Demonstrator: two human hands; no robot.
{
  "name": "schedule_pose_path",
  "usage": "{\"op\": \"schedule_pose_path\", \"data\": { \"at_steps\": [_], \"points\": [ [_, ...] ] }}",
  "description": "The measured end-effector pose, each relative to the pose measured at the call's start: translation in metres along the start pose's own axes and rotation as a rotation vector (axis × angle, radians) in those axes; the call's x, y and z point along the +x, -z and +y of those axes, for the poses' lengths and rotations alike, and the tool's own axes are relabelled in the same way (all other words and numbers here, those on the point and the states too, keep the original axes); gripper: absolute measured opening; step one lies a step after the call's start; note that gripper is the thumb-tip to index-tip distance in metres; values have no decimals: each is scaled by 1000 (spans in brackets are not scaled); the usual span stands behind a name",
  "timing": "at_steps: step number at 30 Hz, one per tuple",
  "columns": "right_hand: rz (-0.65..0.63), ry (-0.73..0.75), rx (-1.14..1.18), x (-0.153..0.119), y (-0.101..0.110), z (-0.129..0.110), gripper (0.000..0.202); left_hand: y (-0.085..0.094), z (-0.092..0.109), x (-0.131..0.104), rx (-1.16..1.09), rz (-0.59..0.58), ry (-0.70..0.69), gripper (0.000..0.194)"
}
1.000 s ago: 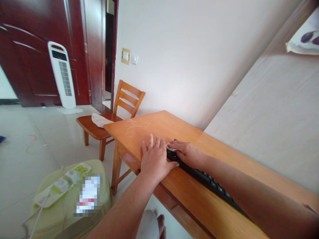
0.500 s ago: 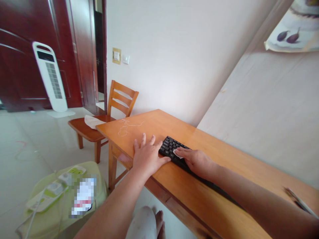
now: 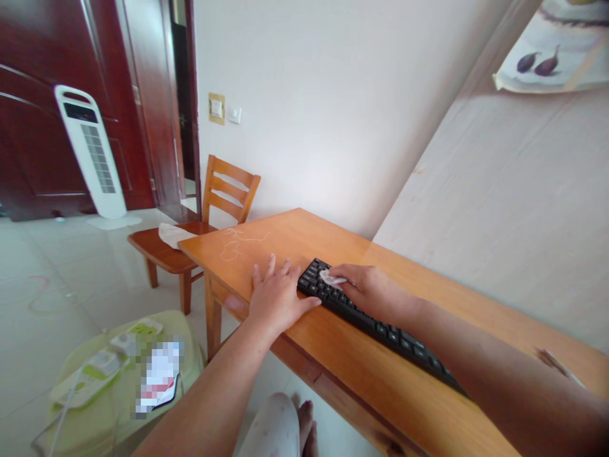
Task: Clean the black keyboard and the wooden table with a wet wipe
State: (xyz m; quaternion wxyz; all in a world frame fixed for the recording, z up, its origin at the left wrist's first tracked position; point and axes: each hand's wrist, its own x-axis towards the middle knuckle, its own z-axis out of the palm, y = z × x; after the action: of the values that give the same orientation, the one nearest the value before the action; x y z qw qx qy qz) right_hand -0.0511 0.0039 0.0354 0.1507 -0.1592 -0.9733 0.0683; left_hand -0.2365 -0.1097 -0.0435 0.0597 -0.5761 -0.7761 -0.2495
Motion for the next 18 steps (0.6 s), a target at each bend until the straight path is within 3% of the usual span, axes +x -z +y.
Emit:
{"op": "schedule_pose_path", "data": {
  "at_steps": [4, 7, 18],
  "points": [
    [-34, 155, 14, 36, -25, -12, 30, -1, -1, 1, -4, -1, 6, 79],
    [-67, 203, -16, 41, -35, -11, 30, -2, -1, 1, -4, 5, 6, 80],
    [-88, 120, -70, -48, -9, 5, 34, 1, -2, 2, 13, -29, -6, 71]
  ]
}}
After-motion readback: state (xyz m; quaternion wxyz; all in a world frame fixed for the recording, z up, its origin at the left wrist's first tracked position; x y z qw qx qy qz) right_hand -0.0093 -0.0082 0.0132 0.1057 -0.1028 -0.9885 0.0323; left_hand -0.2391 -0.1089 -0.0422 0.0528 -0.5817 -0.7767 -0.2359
